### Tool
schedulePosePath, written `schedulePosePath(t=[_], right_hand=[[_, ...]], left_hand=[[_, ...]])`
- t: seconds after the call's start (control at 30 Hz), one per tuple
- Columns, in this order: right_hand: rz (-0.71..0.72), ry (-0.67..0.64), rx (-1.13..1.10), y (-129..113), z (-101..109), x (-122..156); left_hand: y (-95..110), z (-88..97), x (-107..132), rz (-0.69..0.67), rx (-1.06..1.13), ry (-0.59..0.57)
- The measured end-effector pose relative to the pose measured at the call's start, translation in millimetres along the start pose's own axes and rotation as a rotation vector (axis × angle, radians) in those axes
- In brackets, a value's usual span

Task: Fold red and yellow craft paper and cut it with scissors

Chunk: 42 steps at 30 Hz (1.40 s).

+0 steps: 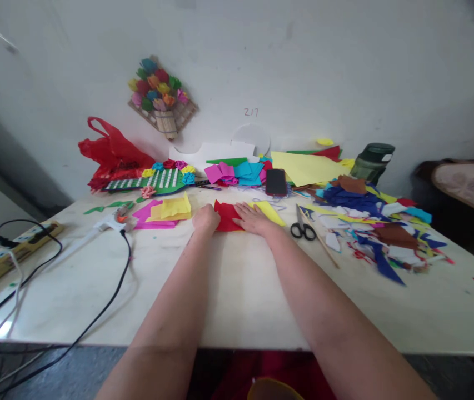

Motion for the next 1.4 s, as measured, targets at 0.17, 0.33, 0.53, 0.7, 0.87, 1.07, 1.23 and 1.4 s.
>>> schedulePosePath(t=[0.17, 0.33, 0.53, 0.7, 0.87, 1.07, 1.23, 1.4], right_hand=[[-0.009, -0.005, 0.000, 5.5, 3.2, 2.1], [-0.036, 0.025, -0.183, 16.1, 11.5, 1.8], [-0.039, 0.238, -0.285, 11.0, 27.3, 3.0], [0.067, 0.169, -0.199, -12.6, 20.1, 9.8], [0.069, -0.004, -0.030, -21.1, 0.2, 10.7], [0.054, 0.010, -0.004, -19.5, -3.0, 15.0], [0.031, 0.032, -0.018, -19.6, -4.6, 20.0], [0.027, 0.036, -0.036, -19.4, -5.8, 18.8]], left_hand=[[0.6, 1.7, 1.4, 0.000, -0.004, 0.000], [-0.8, -1.1, -0.6, -0.022, -0.028, -0.004], [-0.8, -1.3, -0.7, -0.035, -0.043, -0.009], [-1.4, -0.8, 1.1, -0.043, -0.023, -0.011], [-6.1, 0.1, -2.4, -0.051, 0.015, 0.039], [-9.6, -0.3, -13.9, 0.030, 0.336, 0.026], [-5.9, -4.8, -18.5, 0.166, 0.446, -0.016], [5.8, -5.4, -29.3, 0.098, 0.307, -0.054]])
Point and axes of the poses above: each hand's wrist, its own x-axis away from the middle knuckle, its own z-axis out of the back of the hand, y = z × x, the point moved 1 cm from there along -x, towards the middle knuckle, and after that the axes turned 14 degrees about -z, right-handed, at the moved point
